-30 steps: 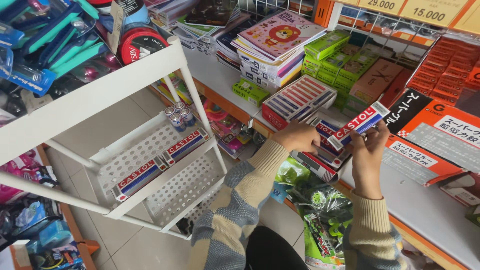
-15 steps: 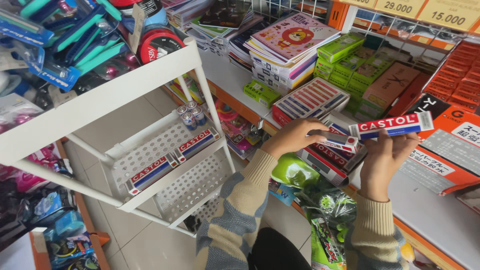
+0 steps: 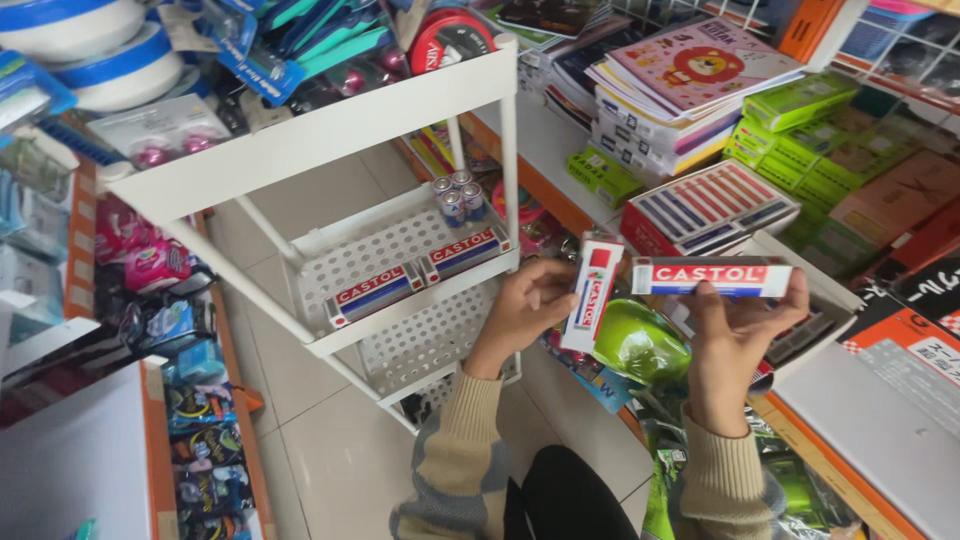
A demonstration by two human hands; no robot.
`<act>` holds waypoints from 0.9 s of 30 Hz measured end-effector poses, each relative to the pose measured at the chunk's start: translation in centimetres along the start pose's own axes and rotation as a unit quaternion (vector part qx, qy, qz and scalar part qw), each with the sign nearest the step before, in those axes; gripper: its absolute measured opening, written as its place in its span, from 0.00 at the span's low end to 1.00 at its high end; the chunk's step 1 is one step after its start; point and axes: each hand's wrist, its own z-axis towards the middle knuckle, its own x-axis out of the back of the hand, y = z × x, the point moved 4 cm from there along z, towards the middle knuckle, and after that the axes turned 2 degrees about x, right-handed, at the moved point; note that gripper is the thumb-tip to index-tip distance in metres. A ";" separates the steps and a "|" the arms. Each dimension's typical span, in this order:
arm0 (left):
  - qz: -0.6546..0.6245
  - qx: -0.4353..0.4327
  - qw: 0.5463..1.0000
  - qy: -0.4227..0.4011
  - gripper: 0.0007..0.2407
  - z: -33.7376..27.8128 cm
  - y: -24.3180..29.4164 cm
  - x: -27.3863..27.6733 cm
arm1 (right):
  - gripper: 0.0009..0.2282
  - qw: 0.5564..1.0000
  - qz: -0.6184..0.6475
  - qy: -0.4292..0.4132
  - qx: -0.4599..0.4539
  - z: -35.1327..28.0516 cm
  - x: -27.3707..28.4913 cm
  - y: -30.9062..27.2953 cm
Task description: The person organizes boxes of adhesive and packs of batteries onto a white multi-tiered cart in a store aisle, moving several boxes from a stationary shelf onto the cart and then adjusting the cart's position.
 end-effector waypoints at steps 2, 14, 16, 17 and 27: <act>-0.045 -0.033 0.996 0.066 0.16 -1.9 -2.9 2.6 | 0.29 0.999 0.010 -0.035 0.001 -0.8 -0.9 3.0; -0.163 -0.029 0.938 0.304 0.20 -15.5 -4.0 10.8 | 0.24 0.950 0.128 -0.168 -0.231 -8.3 -11.1 8.6; -0.186 -0.033 0.933 0.306 0.17 -15.6 -2.3 9.5 | 0.24 0.945 0.135 -0.172 -0.243 -9.3 -12.1 9.0; -0.208 -0.051 0.934 0.286 0.18 -15.4 -1.0 8.5 | 0.24 0.945 0.125 -0.178 -0.242 -9.7 -12.5 9.2; -0.146 -0.029 0.940 0.307 0.19 -16.2 -4.2 11.5 | 0.24 0.964 0.022 -0.238 -0.119 -9.8 -13.3 13.3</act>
